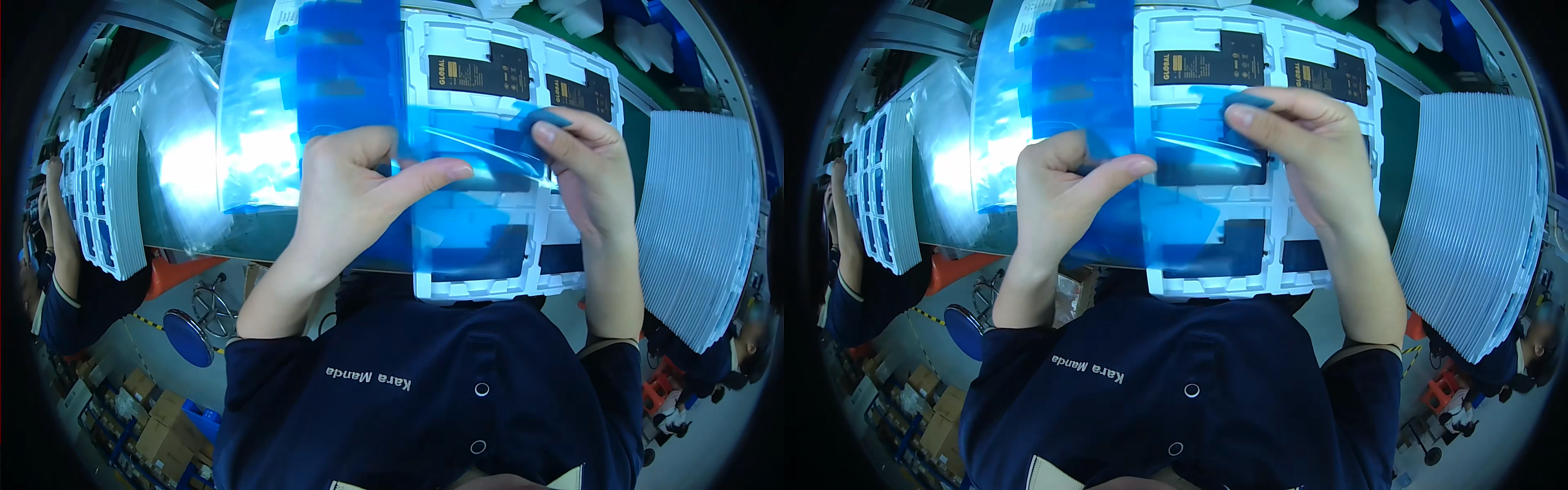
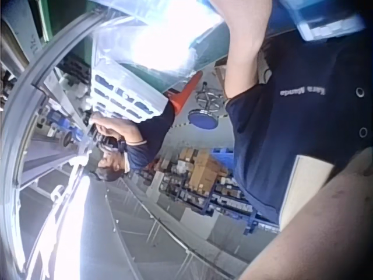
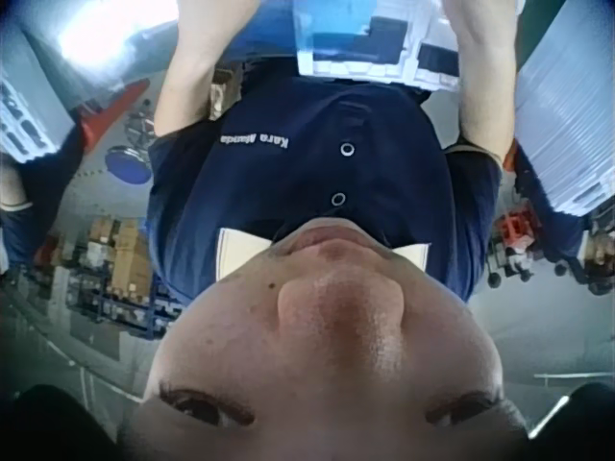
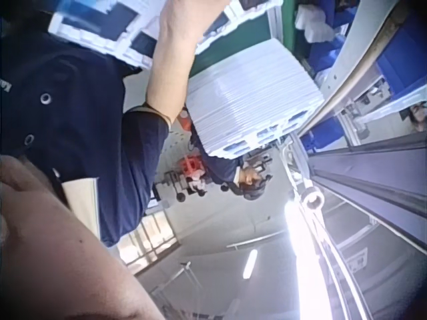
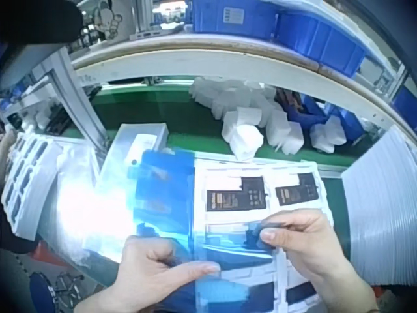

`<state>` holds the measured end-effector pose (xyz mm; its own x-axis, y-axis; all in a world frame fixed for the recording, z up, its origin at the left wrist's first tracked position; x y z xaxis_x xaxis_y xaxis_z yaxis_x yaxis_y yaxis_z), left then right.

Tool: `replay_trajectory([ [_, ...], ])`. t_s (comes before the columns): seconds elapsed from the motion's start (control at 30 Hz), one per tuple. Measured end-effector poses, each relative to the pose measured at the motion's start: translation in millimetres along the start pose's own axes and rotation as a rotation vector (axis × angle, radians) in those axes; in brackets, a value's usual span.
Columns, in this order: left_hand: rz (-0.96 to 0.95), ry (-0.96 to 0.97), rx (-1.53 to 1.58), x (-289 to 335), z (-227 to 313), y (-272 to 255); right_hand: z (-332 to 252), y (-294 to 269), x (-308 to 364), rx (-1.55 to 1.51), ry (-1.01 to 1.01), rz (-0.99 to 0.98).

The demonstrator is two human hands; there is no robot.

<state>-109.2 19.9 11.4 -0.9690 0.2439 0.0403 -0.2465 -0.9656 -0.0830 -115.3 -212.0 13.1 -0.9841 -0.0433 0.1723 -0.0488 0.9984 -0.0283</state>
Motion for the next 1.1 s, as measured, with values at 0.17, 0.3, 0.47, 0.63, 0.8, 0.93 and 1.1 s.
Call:
replay_trajectory([
  [0.17,-0.219,0.185,-0.352,-27.9,3.1,-15.2,12.7,-35.1,-45.7,0.043,0.071,0.155],
  [0.3,-0.405,0.488,-0.441,-53.0,-11.3,-18.1,28.1,-29.2,-64.6,0.193,-0.028,0.202],
  [0.47,-0.445,0.504,-0.478,-56.1,-25.2,-15.9,36.9,-18.9,-74.5,0.273,-0.144,0.226],
  [0.63,-0.437,0.475,-0.467,-57.9,-29.5,-18.0,33.5,-22.7,-72.3,0.325,-0.097,0.175],
  [0.8,-0.433,0.442,-0.455,-57.9,-28.2,-17.4,34.6,-23.2,-72.4,0.355,-0.084,0.181],
  [0.93,-0.432,0.405,-0.469,-56.7,-25.3,-17.0,34.2,-23.7,-71.8,0.373,-0.086,0.171],
  [1.1,-0.410,0.481,-0.508,-56.8,-30.0,-14.3,32.3,-20.8,-70.7,0.401,-0.097,0.185],
])
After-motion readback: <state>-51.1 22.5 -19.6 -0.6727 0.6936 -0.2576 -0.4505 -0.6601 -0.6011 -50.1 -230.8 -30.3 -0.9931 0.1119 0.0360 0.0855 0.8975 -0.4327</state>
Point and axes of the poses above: each hand's wrist, its own x-axis away from the middle knuckle, its own y-axis out of the palm, z = x × y, the point moved 1 cm from there along -x, towards the middle knuckle, and after that the axes turned 14 degrees about x, right-handed, at the moved point
